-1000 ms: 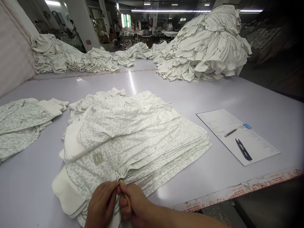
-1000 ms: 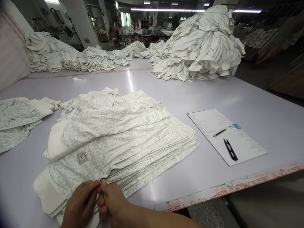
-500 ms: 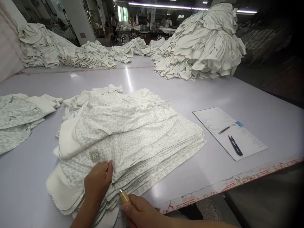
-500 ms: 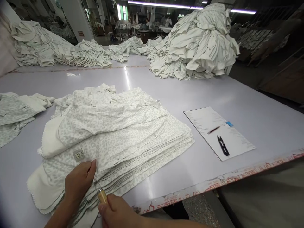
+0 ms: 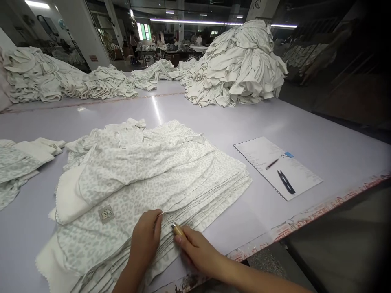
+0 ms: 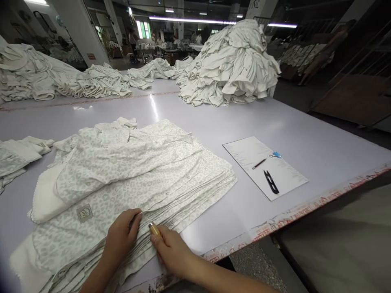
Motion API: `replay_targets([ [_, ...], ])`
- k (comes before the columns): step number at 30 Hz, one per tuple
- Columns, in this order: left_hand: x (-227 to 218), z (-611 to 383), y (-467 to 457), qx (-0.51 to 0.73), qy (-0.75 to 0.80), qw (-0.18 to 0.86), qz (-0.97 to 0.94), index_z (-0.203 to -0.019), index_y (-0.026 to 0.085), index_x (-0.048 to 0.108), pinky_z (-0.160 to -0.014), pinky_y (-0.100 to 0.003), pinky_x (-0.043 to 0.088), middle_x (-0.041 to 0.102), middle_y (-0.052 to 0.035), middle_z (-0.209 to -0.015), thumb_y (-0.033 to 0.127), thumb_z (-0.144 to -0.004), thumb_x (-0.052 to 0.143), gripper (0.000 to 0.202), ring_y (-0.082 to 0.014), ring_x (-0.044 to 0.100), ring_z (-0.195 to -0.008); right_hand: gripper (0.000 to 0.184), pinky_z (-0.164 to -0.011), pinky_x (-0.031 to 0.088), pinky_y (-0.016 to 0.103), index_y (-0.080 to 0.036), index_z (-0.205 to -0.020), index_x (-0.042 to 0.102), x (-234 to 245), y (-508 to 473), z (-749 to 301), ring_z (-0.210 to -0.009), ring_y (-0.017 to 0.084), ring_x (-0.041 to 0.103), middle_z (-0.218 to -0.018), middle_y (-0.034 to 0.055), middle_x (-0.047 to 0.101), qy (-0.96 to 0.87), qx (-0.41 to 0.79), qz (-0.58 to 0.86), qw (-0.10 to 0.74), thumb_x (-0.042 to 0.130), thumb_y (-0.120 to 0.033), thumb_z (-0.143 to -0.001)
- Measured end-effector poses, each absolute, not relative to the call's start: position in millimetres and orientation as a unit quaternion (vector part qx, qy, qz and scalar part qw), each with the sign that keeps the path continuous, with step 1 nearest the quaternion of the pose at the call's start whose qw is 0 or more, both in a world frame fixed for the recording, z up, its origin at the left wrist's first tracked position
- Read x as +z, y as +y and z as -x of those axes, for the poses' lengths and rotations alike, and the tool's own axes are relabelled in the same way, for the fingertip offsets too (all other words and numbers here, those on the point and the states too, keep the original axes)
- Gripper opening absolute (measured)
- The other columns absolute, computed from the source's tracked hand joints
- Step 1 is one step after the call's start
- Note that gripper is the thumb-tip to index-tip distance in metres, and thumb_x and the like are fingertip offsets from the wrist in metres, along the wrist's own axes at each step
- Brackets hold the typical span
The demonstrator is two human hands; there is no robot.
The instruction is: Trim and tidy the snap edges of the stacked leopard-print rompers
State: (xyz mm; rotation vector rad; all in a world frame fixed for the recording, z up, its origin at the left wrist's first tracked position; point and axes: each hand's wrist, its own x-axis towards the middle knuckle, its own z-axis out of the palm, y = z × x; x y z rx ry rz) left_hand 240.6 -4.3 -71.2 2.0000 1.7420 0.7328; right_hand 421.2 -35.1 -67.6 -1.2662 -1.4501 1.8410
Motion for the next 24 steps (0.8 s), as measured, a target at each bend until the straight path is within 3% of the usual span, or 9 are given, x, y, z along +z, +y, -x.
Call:
replay_targets([
  [5, -77.4, -232.5, -4.3, 0.285, 0.605, 0.270, -0.693, -0.092, 0.024, 0.054, -0.068, -0.023, 0.046, 0.060, 0.0018, -0.086, 0.034, -0.087, 0.045, 0.014, -0.0123, 0.056, -0.080, 0.029, -0.037, 0.021, 0.019, -0.017, -0.075, 0.043, -70.7, -25.2, -400.8, -0.036, 0.006, 0.030, -0.046, -0.0064, 0.039, -0.412, 0.741, 0.459, 0.266, 0.040, -0.044, -0.088],
  [9, -82.7, -228.4, -22.2, 0.285, 0.509, 0.234, -0.778, -0.101, 0.024, 0.052, -0.076, -0.025, 0.043, 0.057, -0.0009, -0.090, 0.021, -0.088, 0.041, 0.017, -0.0135, 0.052, -0.087, 0.027, -0.035, 0.013, 0.018, -0.017, -0.079, 0.043, -65.3, -13.3, -395.1, -0.030, 0.004, 0.019, -0.042, -0.0089, 0.031, -0.192, 0.855, 0.431, 0.215, 0.030, -0.037, -0.091],
  [11, -83.3, -229.9, -26.2, 0.281, 0.519, 0.207, -0.780, -0.106, 0.022, 0.048, -0.082, -0.027, 0.040, 0.054, -0.0034, -0.098, 0.022, -0.089, 0.039, 0.019, -0.0145, 0.049, -0.094, 0.026, -0.033, 0.013, 0.019, -0.017, -0.077, 0.043, -64.2, -13.8, -404.0, -0.029, 0.005, 0.020, -0.039, -0.0090, 0.032, -0.217, 0.862, 0.421, 0.182, 0.032, -0.037, -0.091],
  [13, -81.0, -234.0, -21.7, 0.244, 0.562, 0.190, -0.767, -0.094, 0.020, 0.049, -0.080, -0.027, 0.039, 0.053, -0.0045, -0.094, 0.029, -0.089, 0.037, 0.016, -0.0155, 0.049, -0.091, 0.025, -0.031, 0.014, 0.019, -0.017, -0.076, 0.044, -62.8, -18.5, -415.7, -0.027, 0.005, 0.022, -0.039, -0.0089, 0.034, -0.273, 0.847, 0.422, 0.171, 0.036, -0.038, -0.090],
  [17, -75.5, -244.9, 6.1, 0.144, 0.656, 0.147, -0.726, -0.060, 0.018, 0.039, -0.056, -0.027, 0.028, 0.046, -0.0004, -0.061, 0.042, -0.089, 0.030, 0.038, -0.0141, 0.042, -0.059, 0.025, -0.031, 0.018, 0.018, -0.018, -0.076, 0.042, -51.4, -32.6, -426.5, -0.029, 0.005, 0.025, -0.041, -0.0092, 0.036, -0.321, 0.824, 0.429, 0.182, 0.040, -0.039, -0.088],
  [22, -78.2, -247.0, 29.6, 0.143, 0.701, 0.128, -0.687, -0.055, 0.016, 0.037, -0.055, -0.026, 0.022, 0.044, 0.0015, -0.053, 0.044, -0.089, 0.028, 0.044, -0.0114, 0.040, -0.053, 0.026, -0.037, 0.025, 0.021, -0.019, -0.072, 0.035, -38.0, -41.0, -412.8, -0.033, 0.007, 0.028, -0.043, -0.0080, 0.034, -0.401, 0.780, 0.446, 0.177, 0.034, -0.039, -0.089],
  [24, -78.6, -243.9, 29.2, 0.137, 0.701, 0.143, -0.685, -0.055, 0.016, 0.038, -0.053, -0.025, 0.023, 0.045, 0.0022, -0.052, 0.047, -0.088, 0.028, 0.046, -0.0110, 0.041, -0.052, 0.027, -0.046, 0.030, 0.023, -0.019, -0.072, 0.038, -39.5, -37.2, -406.0, -0.043, 0.009, 0.036, -0.050, -0.0043, 0.040, -0.500, 0.696, 0.478, 0.195, 0.033, -0.039, -0.089],
])
